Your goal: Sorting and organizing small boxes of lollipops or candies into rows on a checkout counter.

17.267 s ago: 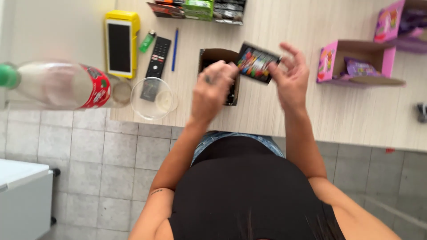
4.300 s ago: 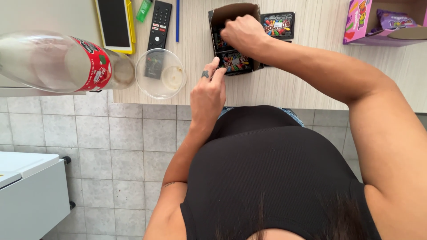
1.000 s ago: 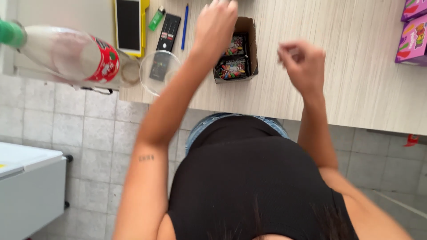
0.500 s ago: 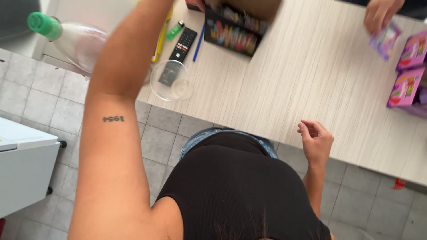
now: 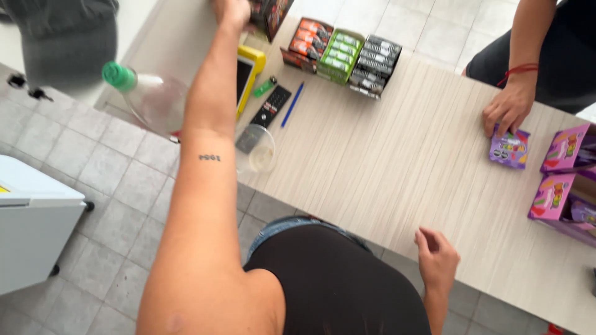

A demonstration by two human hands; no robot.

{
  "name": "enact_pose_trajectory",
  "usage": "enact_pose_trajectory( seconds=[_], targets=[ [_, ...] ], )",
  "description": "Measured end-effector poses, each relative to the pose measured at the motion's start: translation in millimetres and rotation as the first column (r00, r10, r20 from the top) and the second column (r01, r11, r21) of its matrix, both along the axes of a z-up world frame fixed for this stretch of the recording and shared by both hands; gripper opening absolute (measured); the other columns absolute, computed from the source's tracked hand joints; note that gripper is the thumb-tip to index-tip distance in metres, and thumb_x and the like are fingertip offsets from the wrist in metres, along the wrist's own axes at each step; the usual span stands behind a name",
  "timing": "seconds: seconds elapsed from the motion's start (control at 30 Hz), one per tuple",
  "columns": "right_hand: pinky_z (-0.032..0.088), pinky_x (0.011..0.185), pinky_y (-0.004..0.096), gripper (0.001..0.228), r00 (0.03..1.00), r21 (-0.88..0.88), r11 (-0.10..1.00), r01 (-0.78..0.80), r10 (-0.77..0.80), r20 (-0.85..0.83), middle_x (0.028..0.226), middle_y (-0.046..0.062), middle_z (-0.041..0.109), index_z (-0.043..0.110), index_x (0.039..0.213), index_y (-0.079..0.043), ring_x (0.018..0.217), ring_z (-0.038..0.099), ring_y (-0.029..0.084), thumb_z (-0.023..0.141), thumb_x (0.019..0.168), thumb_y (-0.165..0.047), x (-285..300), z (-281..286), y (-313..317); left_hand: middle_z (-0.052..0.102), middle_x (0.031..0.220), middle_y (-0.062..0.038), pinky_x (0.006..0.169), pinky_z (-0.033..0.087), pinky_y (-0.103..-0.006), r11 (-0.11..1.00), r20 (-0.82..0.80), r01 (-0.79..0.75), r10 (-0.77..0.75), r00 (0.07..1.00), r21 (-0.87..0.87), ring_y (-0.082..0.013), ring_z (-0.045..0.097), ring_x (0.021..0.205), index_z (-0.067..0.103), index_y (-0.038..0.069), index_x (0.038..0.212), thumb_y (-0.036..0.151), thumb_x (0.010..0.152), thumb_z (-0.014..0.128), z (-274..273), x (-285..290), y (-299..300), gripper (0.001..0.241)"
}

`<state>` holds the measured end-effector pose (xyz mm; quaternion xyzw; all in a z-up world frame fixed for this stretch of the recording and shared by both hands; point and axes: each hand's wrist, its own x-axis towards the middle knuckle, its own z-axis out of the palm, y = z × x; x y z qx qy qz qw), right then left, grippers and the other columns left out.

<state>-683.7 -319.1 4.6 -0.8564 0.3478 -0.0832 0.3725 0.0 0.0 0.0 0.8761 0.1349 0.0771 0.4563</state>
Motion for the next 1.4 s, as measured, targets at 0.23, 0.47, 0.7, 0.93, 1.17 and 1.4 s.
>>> enact_pose_trajectory(
  seconds=[0.23, 0.47, 0.7, 0.93, 1.17, 1.4],
  targets=[
    [0.054, 0.082, 0.031, 0.019, 0.975, 0.035, 0.984, 0.176, -0.169, -0.141, 0.089, 0.005, 0.077, 0.080, 0.108, -0.009, 0.085, 0.069, 0.014, 0.072, 0.098, -0.023, -32, -16, 1, 0.042, 0.146, -0.024, 0.056, 0.076, -0.0516, 0.937, -0.259, -0.155, 0.072, 0.963, -0.313, -0.0497, 0.063, 0.116, 0.035, 0.007, 0.125, -0.003, 0.094, 0.051, -12, -33, -8, 0.035],
    [0.055, 0.086, 0.031, 0.022, 0.955, 0.092, 0.973, 0.212, -0.186, -0.232, 0.095, 0.006, 0.078, 0.080, 0.111, -0.008, 0.090, 0.070, 0.016, 0.072, 0.098, -0.025, -30, 6, 2, 0.041, 0.149, -0.021, 0.056, 0.075, -0.0518, 0.949, -0.325, -0.179, 0.089, 0.942, -0.258, -0.0497, 0.062, 0.118, 0.035, 0.008, 0.124, -0.009, 0.092, 0.055, -24, -34, -7, 0.040],
    [0.057, 0.086, 0.031, 0.020, 0.984, 0.034, 0.989, 0.146, -0.142, -0.107, 0.097, 0.008, 0.077, 0.078, 0.112, -0.005, 0.090, 0.071, 0.018, 0.071, 0.100, -0.019, -20, 20, -10, 0.046, 0.141, -0.031, 0.064, 0.073, -0.0564, 0.941, -0.404, -0.123, -0.016, 0.914, -0.315, -0.0539, 0.069, 0.101, 0.028, 0.007, 0.132, -0.002, 0.090, 0.058, -6, -44, -1, 0.052],
    [0.056, 0.091, 0.035, 0.026, 0.969, 0.078, 0.991, 0.111, -0.090, -0.231, 0.107, 0.008, 0.079, 0.077, 0.114, -0.007, 0.097, 0.074, 0.020, 0.070, 0.095, -0.022, -7, 32, -22, 0.074, 0.116, -0.014, 0.090, 0.058, -0.0406, 0.657, -0.580, 0.516, -0.144, 0.802, 0.550, -0.0279, 0.072, 0.106, 0.072, 0.006, 0.119, 0.041, 0.087, 0.075, 59, -50, -27, 0.048],
    [0.058, 0.098, 0.042, 0.057, 0.833, 0.256, 0.964, -0.065, 0.194, -0.518, 0.138, 0.007, 0.066, 0.055, 0.147, -0.021, 0.122, 0.068, 0.024, 0.066, 0.093, -0.037, 4, 30, -45, 0.077, 0.090, -0.026, 0.073, 0.063, -0.0389, 0.295, -0.838, 0.942, -0.465, 0.286, 0.157, -0.0310, 0.075, 0.074, 0.073, -0.008, 0.105, 0.045, 0.107, 0.053, 267, -285, -81, 0.057],
    [0.054, 0.100, 0.041, 0.063, 0.828, 0.162, 0.971, -0.173, 0.233, -0.510, 0.133, 0.006, 0.065, 0.052, 0.150, -0.022, 0.114, 0.069, 0.023, 0.067, 0.092, -0.040, 5, 0, -47, 0.074, 0.074, -0.016, 0.050, 0.059, -0.0334, 0.222, -0.761, 0.957, -0.649, 0.001, -0.188, -0.0235, 0.070, 0.054, 0.070, 0.002, 0.103, 0.045, 0.101, 0.058, 226, -410, -59, 0.045]
  ],
)
